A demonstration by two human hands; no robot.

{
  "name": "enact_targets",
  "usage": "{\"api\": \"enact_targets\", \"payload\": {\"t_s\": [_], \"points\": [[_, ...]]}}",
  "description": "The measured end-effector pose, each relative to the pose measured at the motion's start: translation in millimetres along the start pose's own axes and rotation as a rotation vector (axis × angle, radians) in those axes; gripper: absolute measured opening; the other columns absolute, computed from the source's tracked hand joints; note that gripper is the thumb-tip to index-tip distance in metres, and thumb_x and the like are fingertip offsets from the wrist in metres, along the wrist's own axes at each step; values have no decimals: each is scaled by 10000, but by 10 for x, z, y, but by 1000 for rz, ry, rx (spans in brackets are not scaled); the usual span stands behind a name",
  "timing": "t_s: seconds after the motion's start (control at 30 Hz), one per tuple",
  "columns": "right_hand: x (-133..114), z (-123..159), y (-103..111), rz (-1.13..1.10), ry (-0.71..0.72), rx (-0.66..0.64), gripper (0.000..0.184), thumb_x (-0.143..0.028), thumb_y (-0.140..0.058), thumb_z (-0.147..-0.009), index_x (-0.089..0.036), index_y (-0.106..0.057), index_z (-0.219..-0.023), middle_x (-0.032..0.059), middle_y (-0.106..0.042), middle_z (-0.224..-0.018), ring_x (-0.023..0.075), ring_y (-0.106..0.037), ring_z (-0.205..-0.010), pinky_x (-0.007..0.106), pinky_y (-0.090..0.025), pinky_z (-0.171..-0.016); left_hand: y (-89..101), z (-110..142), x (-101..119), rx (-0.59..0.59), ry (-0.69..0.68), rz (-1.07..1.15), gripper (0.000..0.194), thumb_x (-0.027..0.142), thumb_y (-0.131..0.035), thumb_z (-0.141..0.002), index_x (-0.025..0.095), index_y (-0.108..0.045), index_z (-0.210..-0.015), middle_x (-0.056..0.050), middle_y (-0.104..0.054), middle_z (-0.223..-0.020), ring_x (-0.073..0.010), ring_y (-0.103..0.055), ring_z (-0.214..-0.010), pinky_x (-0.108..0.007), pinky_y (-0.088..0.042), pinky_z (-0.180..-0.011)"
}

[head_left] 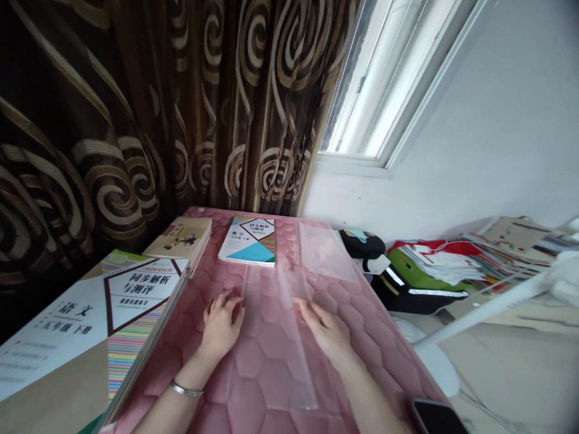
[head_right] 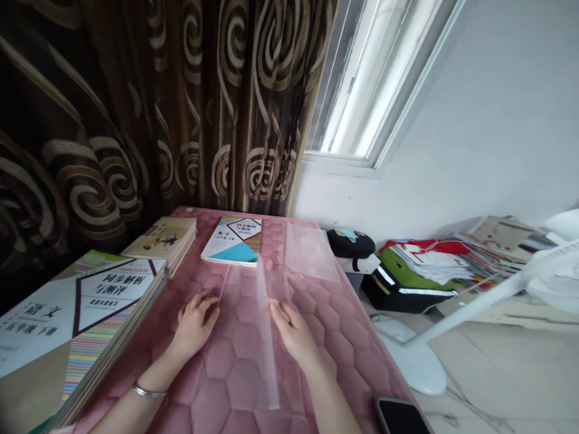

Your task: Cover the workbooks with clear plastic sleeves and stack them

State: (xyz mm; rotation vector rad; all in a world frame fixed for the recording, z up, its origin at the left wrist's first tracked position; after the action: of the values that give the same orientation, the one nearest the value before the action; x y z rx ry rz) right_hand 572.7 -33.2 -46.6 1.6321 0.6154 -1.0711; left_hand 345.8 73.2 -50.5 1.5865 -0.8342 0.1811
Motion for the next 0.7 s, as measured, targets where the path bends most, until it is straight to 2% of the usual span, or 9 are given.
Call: {"api": "enact_targets", "payload": {"t_s": [0.07, 0.13, 0.2, 0.27, 0.33, 0.47, 0.5, 0.57, 0.7], "points": [[-289, 131, -277, -42, 116, -150, 474, -523, -343, -944, -252, -639, -1197, 62, -642, -1246, 217, -569, -1183, 388, -442, -1010, 38, -7, -9, -11, 39, 184, 357, 382, -367, -926, 244, -685, -1012, -77, -612, -1238, -260, -527, -1192, -512, -387, -1002], [-544, 285, -560, 35, 256, -276, 404, -473, -412, -940, -259, -651, -1184, 52, -628, -1267, 216, -498, -1261, 408, -372, -1077, 32, -15, -6, -54, 60, 386, 447, 429, -298, -942, 205, -683, -976, -83, -675, -1084, -243, -591, -1095, -438, -444, -953], [-714, 420, -794, 108, 382, -395, 312, -411, -505, -913, -272, -682, -1130, 32, -658, -1219, 216, -452, -1302, 417, -325, -1111, 2, -27, -12, -106, 75, 483, 369, 408, -385, -909, 170, -655, -991, -70, -703, -937, -222, -645, -952, -351, -488, -863], [-761, 452, -843, 137, 437, -416, 256, -379, -526, -906, -276, -707, -1055, 22, -684, -1160, 204, -475, -1280, 387, -351, -1093, -5, -54, -52, -122, 83, 445, 246, 311, -504, -838, 154, -627, -982, -51, -701, -853, -201, -660, -828, -299, -495, -775], [-654, 335, -633, 189, 380, -257, 281, -383, -470, -930, -258, -703, -1026, 41, -688, -1124, 197, -557, -1184, 358, -419, -1026, 4, -92, -131, -138, 103, 386, 176, 228, -533, -794, 152, -604, -935, -31, -686, -773, -175, -648, -690, -269, -487, -676], [-100, 65, 144, 534, 29, 230, 349, -378, -467, -894, -161, -641, -1104, 163, -652, -1133, 290, -625, -1067, 424, -482, -902, 84, -162, -378, -182, 208, 369, 115, 202, -506, -821, 154, -551, -914, 1, -650, -683, -133, -589, -502, -231, -442, -517], [41, 27, 257, 593, -46, 268, 403, -408, -535, -846, -132, -626, -1124, 193, -645, -1136, 323, -624, -1068, 425, -495, -869, 122, -170, -443, -182, 237, 337, 113, 192, -505, -827, 152, -544, -926, 1, -650, -683, -132, -594, -503, -227, -440, -518], [266, -42, 315, 611, -122, 233, 524, -438, -613, -771, -111, -588, -1180, 198, -661, -1114, 338, -642, -1034, 402, -515, -800, 202, -174, -549, -180, 279, 218, 126, 162, -507, -835, 148, -540, -955, -6, -655, -684, -141, -626, -556, -228, -450, -567], [483, -99, 188, 473, -133, 79, 577, -345, -586, -755, -128, -502, -1283, 58, -722, -777, 258, -694, -807, 334, -509, -693, 345, -168, -622, -137, 262, -34, 201, 128, -528, -837, 144, -543, -1037, -39, -682, -741, -181, -683, -779, -250, -458, -728]]}}
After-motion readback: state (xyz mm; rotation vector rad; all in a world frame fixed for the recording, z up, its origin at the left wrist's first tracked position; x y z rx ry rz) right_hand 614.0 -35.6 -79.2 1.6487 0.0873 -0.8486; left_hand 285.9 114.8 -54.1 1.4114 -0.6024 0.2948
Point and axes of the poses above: each hand's wrist, its own z-axis away from the middle knuckle, its own y-axis out of the back of the hand, x = y × z, the point moved 8 cm from there along -z, towards the middle knuckle
